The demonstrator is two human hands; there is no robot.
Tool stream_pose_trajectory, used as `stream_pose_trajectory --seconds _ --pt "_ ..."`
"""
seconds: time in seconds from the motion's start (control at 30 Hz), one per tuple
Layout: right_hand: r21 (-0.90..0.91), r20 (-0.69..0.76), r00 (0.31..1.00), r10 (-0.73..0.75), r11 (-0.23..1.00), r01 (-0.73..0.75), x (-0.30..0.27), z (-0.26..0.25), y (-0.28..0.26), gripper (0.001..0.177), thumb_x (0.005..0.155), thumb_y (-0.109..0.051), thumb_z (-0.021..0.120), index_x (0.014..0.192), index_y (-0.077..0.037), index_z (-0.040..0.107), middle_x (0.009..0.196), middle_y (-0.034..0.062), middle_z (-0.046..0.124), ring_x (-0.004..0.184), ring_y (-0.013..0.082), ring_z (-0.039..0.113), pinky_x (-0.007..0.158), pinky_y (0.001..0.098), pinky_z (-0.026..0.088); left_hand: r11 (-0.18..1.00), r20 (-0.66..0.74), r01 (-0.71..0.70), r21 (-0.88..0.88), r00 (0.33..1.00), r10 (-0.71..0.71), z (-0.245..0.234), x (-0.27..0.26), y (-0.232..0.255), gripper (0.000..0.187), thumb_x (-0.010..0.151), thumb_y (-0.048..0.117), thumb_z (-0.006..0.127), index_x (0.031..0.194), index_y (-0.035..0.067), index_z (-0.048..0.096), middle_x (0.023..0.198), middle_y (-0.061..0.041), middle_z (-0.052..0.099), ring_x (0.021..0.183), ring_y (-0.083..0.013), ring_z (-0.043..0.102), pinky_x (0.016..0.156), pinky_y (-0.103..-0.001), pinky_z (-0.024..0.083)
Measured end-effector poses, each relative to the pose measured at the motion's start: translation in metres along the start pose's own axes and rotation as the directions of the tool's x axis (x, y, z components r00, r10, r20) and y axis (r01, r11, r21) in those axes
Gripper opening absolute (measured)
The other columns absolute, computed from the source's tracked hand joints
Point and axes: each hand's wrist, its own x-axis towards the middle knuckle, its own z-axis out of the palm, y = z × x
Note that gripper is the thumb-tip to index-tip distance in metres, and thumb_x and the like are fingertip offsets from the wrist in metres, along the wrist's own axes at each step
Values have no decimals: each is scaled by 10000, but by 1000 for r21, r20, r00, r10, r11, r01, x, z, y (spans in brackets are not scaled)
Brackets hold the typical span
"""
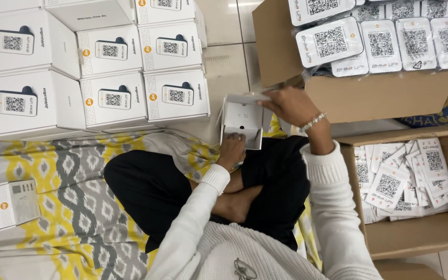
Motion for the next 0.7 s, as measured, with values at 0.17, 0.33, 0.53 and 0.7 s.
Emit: stream_pose_trajectory --seconds 0.17,0.33,0.53,0.7 --pt "-208 -272 961 49 972 -109 83 25 30 209 1035 -277 667 1161 -119 718 995 123 718 920 311 666 854 474 500 997 207 -62 -44 976 70 -13 -1 2 730 644 425 855 1162 -14 588 896 -174 740 792 -317 722 877 -449 494" --pt "-454 -436 896 -87 881 -135 126 126 54 572 997 -247 639 1528 -145 455 1501 148 509 1407 330 487 1157 531 392 988 185 -130 -83 972 143 -5 -3 1 770 654 457 851 1163 -52 577 799 -182 746 736 -332 724 813 -437 518" --pt "-57 226 934 276 961 -270 117 293 103 562 1072 -497 369 1572 -240 378 1642 159 314 1498 392 319 1197 526 306 988 250 -78 -133 962 110 -19 -9 3 733 699 471 836 1154 -52 595 748 -196 719 726 -366 720 762 -432 555" --pt "312 329 941 77 932 -186 98 202 81 421 1017 -379 538 1375 -178 633 1261 143 723 1145 355 693 1003 468 524 972 310 -90 -219 938 157 -37 -10 5 649 750 514 817 1026 -39 621 828 -230 713 794 -399 704 735 -480 551"
